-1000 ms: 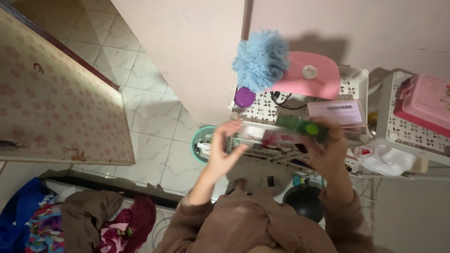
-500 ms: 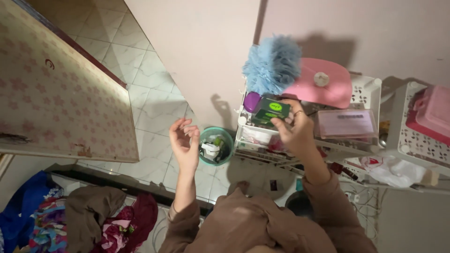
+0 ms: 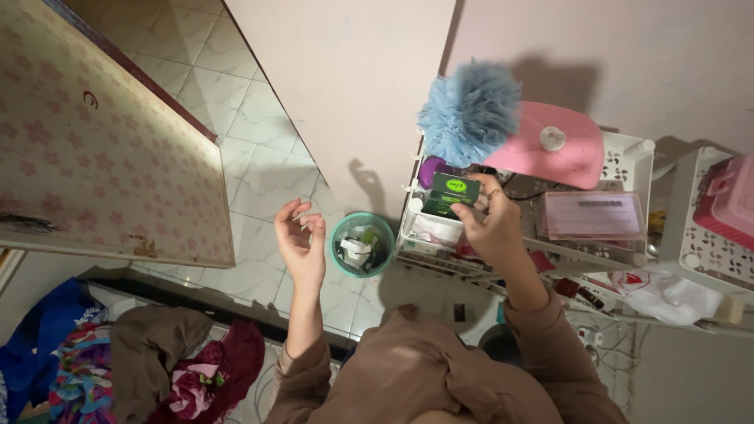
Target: Organizing various household and personal care items on a multi-tiered storage shelf in a bedroom.
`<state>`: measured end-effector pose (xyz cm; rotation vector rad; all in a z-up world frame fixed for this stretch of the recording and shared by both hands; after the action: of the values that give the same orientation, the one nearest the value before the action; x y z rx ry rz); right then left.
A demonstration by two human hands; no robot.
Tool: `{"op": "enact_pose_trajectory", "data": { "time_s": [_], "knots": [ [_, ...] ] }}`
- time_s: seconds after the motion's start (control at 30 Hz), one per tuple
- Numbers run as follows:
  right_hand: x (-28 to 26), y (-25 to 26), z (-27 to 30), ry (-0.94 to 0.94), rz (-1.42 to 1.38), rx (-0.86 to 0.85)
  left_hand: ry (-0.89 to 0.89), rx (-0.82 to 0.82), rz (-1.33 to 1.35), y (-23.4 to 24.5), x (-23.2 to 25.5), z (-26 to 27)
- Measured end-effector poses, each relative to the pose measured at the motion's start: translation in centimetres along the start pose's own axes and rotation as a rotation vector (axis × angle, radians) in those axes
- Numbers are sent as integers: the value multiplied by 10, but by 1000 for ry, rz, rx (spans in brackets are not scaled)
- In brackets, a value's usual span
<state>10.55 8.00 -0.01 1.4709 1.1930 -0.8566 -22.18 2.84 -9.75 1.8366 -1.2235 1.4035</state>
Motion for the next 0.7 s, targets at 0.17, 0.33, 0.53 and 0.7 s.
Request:
{"op": "enact_pose_trajectory", "data": {
  "time_s": [0.17,0.33,0.53,0.7],
  "knots": [
    [-2,1,0,17,27,13,8,-19,4,-1,-4,-2],
    [-18,2,-1,-26,203,12,12,-50,-1,-5,-8,-1],
    [-25,3,13,34,203,33,41,-111,21,-12,-21,-2],
    [-44,24,61,362,243,106,-2,-85,109,-36,-4,-5]
  ]
}}
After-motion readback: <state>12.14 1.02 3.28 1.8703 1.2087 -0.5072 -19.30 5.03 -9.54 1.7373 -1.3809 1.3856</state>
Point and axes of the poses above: each hand's wrist, its own z-axis away from the middle knuckle, its own y-axis out of the back of the hand, x = y × z, the point moved 5 cm from there along -z, towards the middle knuckle, and after that the axes turned 7 degrees about -z, right-handed, at the moved point
